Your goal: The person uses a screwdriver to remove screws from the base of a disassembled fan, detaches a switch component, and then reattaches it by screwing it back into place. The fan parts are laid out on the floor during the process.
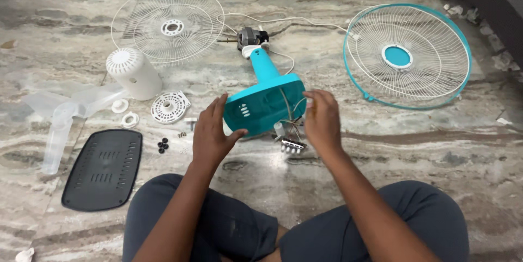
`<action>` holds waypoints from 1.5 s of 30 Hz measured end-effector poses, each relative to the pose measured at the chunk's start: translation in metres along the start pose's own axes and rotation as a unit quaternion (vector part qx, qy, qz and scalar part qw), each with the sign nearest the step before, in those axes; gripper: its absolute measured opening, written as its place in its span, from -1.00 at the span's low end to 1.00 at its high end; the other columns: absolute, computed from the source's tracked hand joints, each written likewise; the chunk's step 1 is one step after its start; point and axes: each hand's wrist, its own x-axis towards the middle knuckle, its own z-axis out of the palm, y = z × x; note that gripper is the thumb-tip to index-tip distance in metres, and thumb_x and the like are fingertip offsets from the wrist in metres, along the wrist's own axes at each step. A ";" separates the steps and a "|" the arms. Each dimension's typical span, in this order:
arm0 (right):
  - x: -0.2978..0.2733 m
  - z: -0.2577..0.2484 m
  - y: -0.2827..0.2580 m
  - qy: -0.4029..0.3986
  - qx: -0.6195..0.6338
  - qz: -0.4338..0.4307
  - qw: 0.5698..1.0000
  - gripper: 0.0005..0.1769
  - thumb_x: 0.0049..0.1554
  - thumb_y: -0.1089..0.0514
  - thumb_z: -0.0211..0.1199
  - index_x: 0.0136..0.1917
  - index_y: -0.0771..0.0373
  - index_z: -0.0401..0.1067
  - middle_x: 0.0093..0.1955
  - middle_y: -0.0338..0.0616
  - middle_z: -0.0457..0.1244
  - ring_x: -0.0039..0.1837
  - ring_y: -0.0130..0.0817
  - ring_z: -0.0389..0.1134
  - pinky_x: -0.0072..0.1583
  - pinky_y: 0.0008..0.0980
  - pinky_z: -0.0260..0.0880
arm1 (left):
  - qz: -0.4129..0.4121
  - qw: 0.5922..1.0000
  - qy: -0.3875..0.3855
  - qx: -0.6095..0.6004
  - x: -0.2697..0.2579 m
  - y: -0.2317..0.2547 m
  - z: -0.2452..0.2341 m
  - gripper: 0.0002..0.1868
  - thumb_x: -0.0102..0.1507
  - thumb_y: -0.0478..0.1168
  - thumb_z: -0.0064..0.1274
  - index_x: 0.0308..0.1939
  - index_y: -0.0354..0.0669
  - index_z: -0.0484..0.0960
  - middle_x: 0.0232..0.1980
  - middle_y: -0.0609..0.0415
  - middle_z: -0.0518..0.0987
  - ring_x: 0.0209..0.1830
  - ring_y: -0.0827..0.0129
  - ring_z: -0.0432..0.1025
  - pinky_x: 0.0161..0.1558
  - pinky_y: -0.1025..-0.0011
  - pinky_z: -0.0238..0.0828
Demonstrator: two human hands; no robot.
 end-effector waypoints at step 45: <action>-0.057 0.060 0.043 -0.319 -0.139 0.187 0.919 -0.22 -0.29 0.06 0.63 0.21 0.09 0.43 0.16 0.05 0.26 0.21 0.07 0.33 0.13 -0.03 0.40 | -0.233 0.956 0.006 -0.176 -0.023 -0.063 0.097 -0.43 0.23 -0.11 0.27 0.24 -0.24 0.43 0.08 -0.21 0.65 0.02 0.05 0.60 -0.04 0.19 0.53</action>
